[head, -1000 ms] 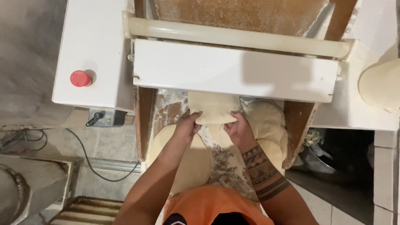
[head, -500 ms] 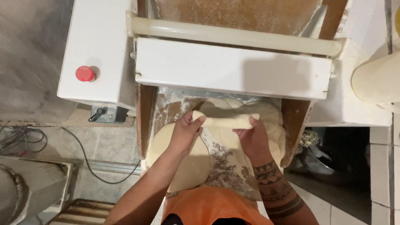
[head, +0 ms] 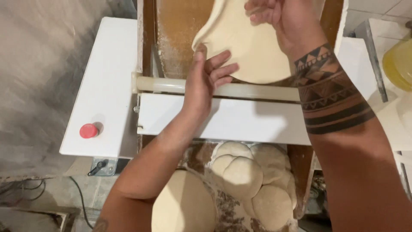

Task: Flattening dough balls using a mechanical dough sheeter and stacking the results

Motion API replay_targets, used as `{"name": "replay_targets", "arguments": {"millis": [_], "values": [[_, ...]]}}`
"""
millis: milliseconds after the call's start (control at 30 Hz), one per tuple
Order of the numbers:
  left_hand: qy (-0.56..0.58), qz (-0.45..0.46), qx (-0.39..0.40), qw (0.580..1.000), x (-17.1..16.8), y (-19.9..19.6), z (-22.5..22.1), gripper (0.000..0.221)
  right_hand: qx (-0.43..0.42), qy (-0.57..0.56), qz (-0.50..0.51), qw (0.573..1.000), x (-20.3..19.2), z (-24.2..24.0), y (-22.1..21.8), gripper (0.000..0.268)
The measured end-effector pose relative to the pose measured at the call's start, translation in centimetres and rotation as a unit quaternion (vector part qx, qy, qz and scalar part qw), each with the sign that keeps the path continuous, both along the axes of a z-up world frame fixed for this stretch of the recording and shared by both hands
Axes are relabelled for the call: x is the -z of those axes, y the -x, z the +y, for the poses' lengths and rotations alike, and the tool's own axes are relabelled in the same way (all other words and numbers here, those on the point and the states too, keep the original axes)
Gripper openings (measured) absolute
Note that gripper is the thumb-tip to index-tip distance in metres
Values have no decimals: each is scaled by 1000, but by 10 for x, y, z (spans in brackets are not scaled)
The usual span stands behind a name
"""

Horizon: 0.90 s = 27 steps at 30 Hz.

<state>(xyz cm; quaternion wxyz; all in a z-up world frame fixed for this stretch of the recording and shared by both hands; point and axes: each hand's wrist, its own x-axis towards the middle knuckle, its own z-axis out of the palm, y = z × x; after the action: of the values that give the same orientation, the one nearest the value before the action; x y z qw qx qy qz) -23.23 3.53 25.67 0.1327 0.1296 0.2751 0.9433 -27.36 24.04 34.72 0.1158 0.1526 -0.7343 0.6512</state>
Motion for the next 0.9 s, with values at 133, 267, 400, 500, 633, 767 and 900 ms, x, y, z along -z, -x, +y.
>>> {"name": "replay_targets", "arguments": {"millis": [133,267,400,500,633,767,900], "values": [[669,213,-15,712,5,79,1,69,142,-248,-176,942,31,3,6,32],[824,439,121,338,26,140,-2,61,2,-631,-265,729,108,23,24,77],[847,462,143,223,61,161,-1,83,14,-653,-166,739,144,44,38,79],[833,470,102,274,76,160,-2,67,-36,-615,-272,739,147,47,35,85],[781,441,9,443,75,131,-19,53,5,-537,-154,829,165,53,15,78],[595,374,-75,707,14,5,-62,37,-17,-66,207,976,133,16,-67,33],[351,281,308,839,77,-74,-109,33,-221,226,-147,937,205,-30,-192,23]]}}
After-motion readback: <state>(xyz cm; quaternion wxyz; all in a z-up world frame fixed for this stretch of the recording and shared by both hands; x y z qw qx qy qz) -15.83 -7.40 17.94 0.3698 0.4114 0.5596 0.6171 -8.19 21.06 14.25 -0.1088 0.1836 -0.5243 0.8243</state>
